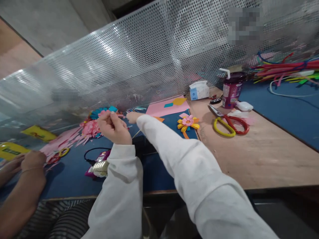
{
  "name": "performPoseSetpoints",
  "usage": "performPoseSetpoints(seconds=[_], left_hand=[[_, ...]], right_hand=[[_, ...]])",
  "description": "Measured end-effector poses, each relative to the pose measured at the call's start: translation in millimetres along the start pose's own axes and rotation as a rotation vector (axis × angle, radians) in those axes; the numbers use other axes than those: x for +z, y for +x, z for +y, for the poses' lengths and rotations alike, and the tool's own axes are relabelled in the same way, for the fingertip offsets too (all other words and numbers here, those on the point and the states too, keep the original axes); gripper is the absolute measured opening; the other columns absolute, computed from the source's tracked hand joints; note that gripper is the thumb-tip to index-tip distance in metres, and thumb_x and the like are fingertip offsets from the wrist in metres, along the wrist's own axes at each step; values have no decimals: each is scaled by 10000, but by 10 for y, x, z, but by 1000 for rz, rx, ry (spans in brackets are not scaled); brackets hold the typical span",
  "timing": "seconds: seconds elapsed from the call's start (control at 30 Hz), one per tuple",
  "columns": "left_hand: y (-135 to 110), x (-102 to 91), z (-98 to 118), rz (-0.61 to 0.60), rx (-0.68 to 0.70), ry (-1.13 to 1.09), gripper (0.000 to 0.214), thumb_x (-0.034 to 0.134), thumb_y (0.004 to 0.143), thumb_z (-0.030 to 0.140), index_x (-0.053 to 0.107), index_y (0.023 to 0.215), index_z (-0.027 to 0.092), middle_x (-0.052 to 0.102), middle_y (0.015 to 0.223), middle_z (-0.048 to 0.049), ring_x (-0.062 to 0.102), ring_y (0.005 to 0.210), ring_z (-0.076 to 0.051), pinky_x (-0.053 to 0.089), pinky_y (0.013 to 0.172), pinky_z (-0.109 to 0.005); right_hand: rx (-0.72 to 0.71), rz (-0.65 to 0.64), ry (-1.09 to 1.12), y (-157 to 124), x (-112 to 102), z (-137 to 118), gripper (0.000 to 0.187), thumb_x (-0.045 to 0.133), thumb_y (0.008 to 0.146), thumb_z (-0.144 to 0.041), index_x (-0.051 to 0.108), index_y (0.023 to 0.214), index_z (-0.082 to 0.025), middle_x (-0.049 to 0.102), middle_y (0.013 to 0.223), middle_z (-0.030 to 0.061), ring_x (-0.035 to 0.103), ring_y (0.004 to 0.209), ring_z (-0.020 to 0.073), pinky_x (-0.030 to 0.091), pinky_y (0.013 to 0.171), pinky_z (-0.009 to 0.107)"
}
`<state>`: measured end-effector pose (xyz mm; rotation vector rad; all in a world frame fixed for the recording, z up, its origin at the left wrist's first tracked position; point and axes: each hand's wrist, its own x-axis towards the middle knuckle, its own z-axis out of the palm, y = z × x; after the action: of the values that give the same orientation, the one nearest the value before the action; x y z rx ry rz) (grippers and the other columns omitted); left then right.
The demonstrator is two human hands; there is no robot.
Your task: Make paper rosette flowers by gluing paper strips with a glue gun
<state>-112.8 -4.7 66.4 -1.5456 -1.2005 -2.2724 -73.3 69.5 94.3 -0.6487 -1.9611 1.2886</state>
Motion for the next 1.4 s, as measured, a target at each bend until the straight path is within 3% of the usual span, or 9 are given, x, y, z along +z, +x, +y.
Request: performPoseSetpoints(seconds=[0.07,0.2,0.33,0.47,0.67,0.83,1.23,1.33,1.4], left_hand=[[-97,80,0,-11,-48,-40,285,532,836,448,518,827,163,420,520,88,328,349,-29,254,364,-195],[-332,227,-37,-174,-171,-18,210,612,780,366,622,807,158,458,511,74,377,402,-33,318,419,-179],[-537,337,18,-329,-327,-64,202,642,744,360,664,792,165,441,468,74,368,392,-42,307,399,-182],[-757,412,229,-466,-469,-115,220,659,723,385,685,781,175,423,434,74,343,362,-49,275,358,-191],[-1009,440,519,-663,-440,-167,133,670,707,311,696,713,181,405,423,67,329,374,-52,275,373,-209],[-1036,441,551,-703,-461,-162,169,672,711,347,703,719,181,401,413,63,320,374,-55,268,367,-212],[-1091,491,542,-810,-429,-159,162,632,760,336,668,749,179,384,439,71,339,382,-54,301,376,-196],[-1057,540,438,-842,-420,-133,187,579,804,327,614,917,183,425,494,75,422,394,-67,374,409,-198],[-995,600,315,-876,-310,-8,177,587,790,269,590,938,173,534,611,33,543,530,-99,466,532,-226]], right_hand=[[112,-67,-267,-24,-406,40,227,564,871,-318,604,979,-122,634,957,45,618,839,154,515,748,340],[214,-126,-604,-379,-1194,25,106,631,782,-162,664,778,-62,678,744,89,651,691,206,464,749,382],[146,-27,-690,-1049,-1575,19,177,546,834,-189,646,942,-91,678,770,88,623,631,152,468,651,307],[-109,121,-517,-1770,-1456,125,187,584,809,-320,638,880,-157,663,795,46,596,680,137,467,637,272],[-44,267,-281,-2370,-1178,229,238,610,785,-392,605,903,-185,625,835,27,553,684,131,470,623,280],[-15,371,-121,-2511,-1112,245,188,630,778,-372,568,835,-204,598,837,16,552,683,131,460,608,279],[56,409,-52,-2540,-1087,392,193,620,774,-393,583,764,-204,578,753,7,521,661,132,432,584,274],[76,502,47,-2519,-1163,416,237,633,755,-424,572,778,-196,575,725,3,530,625,124,448,580,273],[94,560,102,-2512,-1238,471,266,634,750,-443,568,809,-192,569,700,-3,528,610,122,450,584,277]])
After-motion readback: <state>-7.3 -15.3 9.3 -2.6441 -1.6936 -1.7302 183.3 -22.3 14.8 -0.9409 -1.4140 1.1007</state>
